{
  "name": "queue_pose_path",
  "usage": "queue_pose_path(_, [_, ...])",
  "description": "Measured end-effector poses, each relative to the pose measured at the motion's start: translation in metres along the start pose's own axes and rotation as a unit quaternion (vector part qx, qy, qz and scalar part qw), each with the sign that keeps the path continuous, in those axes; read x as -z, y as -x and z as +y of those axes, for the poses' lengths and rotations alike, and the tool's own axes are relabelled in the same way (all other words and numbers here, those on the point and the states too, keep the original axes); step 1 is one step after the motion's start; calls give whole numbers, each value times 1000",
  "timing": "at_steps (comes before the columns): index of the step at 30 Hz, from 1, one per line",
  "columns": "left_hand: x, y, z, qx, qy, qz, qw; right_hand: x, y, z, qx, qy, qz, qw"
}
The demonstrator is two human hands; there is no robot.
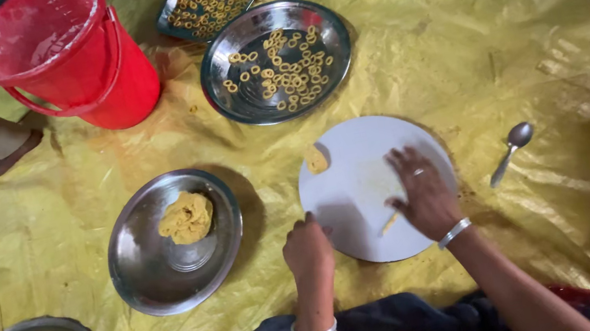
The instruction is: The person sits on a yellow tarp and repeatedly rolls small pieces of dough into thin strips on a white circular board, then joins the ends to form rings. The finished rings are placed into a nearby metal bowl.
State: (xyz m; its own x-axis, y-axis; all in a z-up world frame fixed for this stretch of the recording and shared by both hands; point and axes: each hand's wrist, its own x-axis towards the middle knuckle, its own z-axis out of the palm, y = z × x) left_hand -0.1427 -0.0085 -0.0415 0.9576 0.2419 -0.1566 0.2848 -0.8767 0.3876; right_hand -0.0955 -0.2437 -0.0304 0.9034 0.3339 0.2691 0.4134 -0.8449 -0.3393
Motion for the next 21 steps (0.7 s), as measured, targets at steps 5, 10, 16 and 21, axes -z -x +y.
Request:
queue_pose_path(5, [-28, -33, -19, 91, -12, -146, 985, -49, -8, -26, 110, 57, -97, 988])
queue_pose_path(10, [-49, -53, -17, 104, -22, -190, 976, -89, -82, -18, -28, 175, -111, 978])
queue_pose_path(16, [-47, -48, -19, 93, 6, -155, 983, -99, -65, -16, 3, 135, -66, 989])
queue_pose_path(21, [-52, -51, -10, 104, -25, -189, 976, -65, 40, -21, 98, 88, -110, 985])
